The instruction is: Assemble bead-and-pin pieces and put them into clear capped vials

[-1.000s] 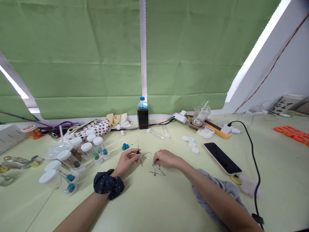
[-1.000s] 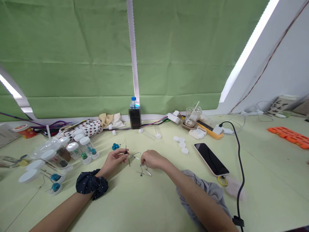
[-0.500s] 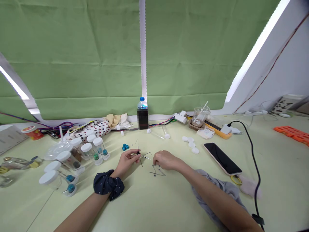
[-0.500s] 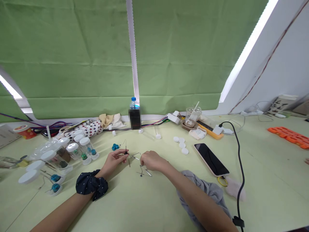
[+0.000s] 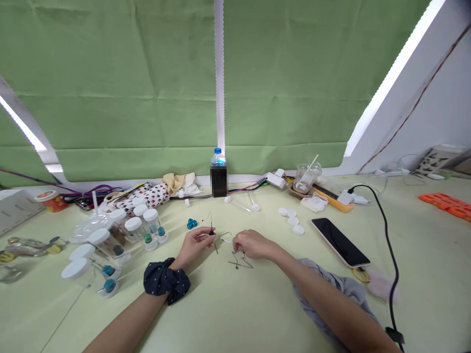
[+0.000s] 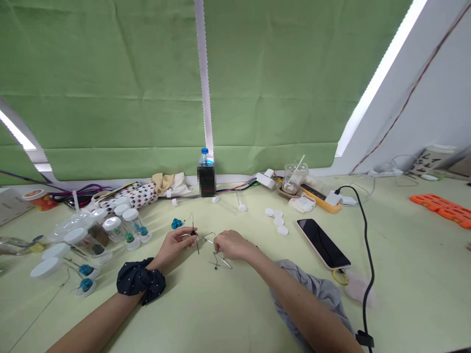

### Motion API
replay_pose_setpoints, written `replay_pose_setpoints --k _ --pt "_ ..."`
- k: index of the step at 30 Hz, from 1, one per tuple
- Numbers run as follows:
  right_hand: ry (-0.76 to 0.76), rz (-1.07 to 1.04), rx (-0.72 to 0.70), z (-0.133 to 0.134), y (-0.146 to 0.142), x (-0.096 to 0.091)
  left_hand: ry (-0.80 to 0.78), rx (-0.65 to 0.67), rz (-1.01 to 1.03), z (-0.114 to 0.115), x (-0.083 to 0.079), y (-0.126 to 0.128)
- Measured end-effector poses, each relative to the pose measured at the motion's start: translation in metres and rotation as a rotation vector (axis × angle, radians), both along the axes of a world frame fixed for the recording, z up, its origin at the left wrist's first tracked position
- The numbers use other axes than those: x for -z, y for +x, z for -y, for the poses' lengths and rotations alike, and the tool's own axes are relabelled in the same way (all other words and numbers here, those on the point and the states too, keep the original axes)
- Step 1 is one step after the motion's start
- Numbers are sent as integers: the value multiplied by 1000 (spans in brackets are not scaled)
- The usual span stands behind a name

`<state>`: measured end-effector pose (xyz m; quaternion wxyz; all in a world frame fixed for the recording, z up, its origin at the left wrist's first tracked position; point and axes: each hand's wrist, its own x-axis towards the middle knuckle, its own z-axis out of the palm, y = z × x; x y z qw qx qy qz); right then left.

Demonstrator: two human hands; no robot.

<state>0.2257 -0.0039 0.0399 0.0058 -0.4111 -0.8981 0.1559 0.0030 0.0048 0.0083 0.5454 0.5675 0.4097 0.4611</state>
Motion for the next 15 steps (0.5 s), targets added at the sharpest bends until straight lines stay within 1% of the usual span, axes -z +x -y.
replay_pose_setpoints --k 11,15 --pt "-38 -64 -4 1 1 -1 8 12 6 -3 4 -2" --pt "-22 -101 -20 1 -1 0 7 14 6 -2 4 -2"
